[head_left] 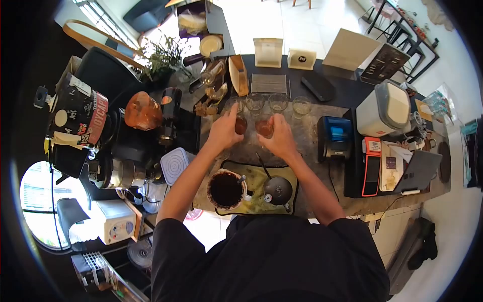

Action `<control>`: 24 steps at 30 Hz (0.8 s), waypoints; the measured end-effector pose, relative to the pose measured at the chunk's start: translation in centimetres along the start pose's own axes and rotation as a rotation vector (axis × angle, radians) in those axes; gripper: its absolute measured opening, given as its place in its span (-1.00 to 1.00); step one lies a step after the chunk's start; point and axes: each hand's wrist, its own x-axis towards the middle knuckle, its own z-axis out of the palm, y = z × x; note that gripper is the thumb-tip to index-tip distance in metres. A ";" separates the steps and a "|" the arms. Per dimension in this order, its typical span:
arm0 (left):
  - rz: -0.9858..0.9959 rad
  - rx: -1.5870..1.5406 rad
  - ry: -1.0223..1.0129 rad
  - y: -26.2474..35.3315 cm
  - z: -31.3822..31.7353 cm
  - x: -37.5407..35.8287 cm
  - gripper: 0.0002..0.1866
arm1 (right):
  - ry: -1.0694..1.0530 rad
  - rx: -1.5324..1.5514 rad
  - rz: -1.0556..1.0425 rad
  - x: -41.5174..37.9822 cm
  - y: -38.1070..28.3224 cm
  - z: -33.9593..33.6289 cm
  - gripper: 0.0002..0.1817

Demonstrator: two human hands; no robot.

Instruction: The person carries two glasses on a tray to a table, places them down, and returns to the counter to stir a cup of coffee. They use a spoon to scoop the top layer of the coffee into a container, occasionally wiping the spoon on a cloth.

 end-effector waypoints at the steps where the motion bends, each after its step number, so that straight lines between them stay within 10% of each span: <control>1: 0.028 -0.022 0.039 0.1 -0.5 0.3 0.22 | 0.027 0.073 0.024 -0.1 0.0 -0.5 -0.36; 15: 0.548 -0.387 0.296 13.4 -8.4 -14.4 0.18 | 0.671 0.287 -0.004 -18.7 -8.4 -11.3 -0.21; 24: 0.673 -0.553 -0.152 23.3 -1.5 -22.1 0.28 | 0.971 0.201 0.196 -37.6 -7.9 -13.7 -0.16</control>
